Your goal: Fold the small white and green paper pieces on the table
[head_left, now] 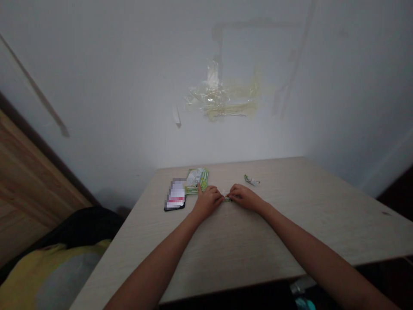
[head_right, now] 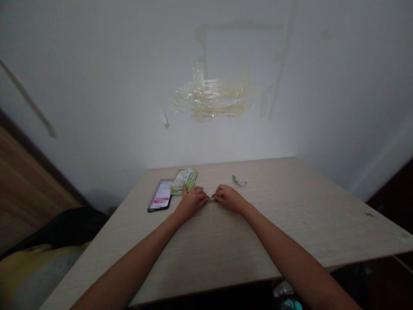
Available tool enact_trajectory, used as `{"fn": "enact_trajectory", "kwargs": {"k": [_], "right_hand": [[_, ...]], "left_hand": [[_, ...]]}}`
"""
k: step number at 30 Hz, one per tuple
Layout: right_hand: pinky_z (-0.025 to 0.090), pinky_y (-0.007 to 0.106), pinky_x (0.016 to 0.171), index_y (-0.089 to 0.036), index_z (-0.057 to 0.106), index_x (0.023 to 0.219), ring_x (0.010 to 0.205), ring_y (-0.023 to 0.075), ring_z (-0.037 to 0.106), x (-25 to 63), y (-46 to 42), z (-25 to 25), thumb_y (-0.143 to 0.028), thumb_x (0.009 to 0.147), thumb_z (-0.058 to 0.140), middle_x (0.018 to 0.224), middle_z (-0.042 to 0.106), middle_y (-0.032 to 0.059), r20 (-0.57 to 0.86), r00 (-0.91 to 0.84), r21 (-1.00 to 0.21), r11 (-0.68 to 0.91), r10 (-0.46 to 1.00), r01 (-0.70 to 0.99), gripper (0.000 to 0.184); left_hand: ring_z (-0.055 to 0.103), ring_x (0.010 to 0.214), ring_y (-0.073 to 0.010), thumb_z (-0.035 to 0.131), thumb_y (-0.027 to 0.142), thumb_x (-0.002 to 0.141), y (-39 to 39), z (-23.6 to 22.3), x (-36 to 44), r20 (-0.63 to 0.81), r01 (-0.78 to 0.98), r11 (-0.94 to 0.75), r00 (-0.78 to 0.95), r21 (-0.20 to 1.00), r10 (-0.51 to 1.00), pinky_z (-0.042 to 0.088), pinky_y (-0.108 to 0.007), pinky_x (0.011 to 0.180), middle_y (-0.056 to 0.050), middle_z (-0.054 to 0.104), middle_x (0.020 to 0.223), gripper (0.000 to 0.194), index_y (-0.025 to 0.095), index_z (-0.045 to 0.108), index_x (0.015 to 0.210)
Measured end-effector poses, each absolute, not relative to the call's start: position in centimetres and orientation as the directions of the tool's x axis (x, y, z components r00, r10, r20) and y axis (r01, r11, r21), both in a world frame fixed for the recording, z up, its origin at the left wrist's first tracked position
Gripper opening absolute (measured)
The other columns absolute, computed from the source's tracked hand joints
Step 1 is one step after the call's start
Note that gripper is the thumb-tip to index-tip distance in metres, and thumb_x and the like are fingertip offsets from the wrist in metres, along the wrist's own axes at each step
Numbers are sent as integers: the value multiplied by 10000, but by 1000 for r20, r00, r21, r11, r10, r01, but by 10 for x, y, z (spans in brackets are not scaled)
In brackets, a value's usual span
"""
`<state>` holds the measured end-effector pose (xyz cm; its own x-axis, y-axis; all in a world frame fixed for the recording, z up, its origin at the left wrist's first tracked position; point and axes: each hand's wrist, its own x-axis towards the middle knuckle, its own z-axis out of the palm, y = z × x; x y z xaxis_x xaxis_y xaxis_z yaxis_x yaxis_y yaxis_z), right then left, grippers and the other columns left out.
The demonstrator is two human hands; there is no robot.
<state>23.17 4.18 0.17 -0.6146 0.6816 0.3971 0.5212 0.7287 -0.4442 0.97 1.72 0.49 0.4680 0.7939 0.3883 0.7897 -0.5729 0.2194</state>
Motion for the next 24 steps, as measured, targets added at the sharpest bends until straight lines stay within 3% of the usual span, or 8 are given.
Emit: {"fn": "enact_trajectory", "kwargs": {"k": [7,16,24], "right_hand": [[476,301,836,-218,752,1020,910,184,604,234,48,-5,-329,850,698,955,647,64,386,-615,-461,721,688,517,210],[480,288,816,-210,757,991,872,170,618,232,46,-3,-276,905,622,919,663,63,402,-575,-507,696,713,508,173],[476,280,780,-193,764,914,826,166,625,232,47,-4,-250,871,659,879,659,60,402,-517,-529,653,756,542,127]], "left_hand": [[539,1162,-215,538,365,932,16,7,10,368,799,-561,466,215,805,-23,-650,1147,-18,715,1015,207,269,721,928],[550,1160,-247,597,480,877,14,10,11,356,813,-482,367,326,859,-53,-681,1122,-29,718,1079,294,355,686,1129],[559,1155,-260,627,394,873,13,12,15,327,819,-402,280,408,903,-121,-722,1081,-5,744,1038,301,399,659,1172]]}}
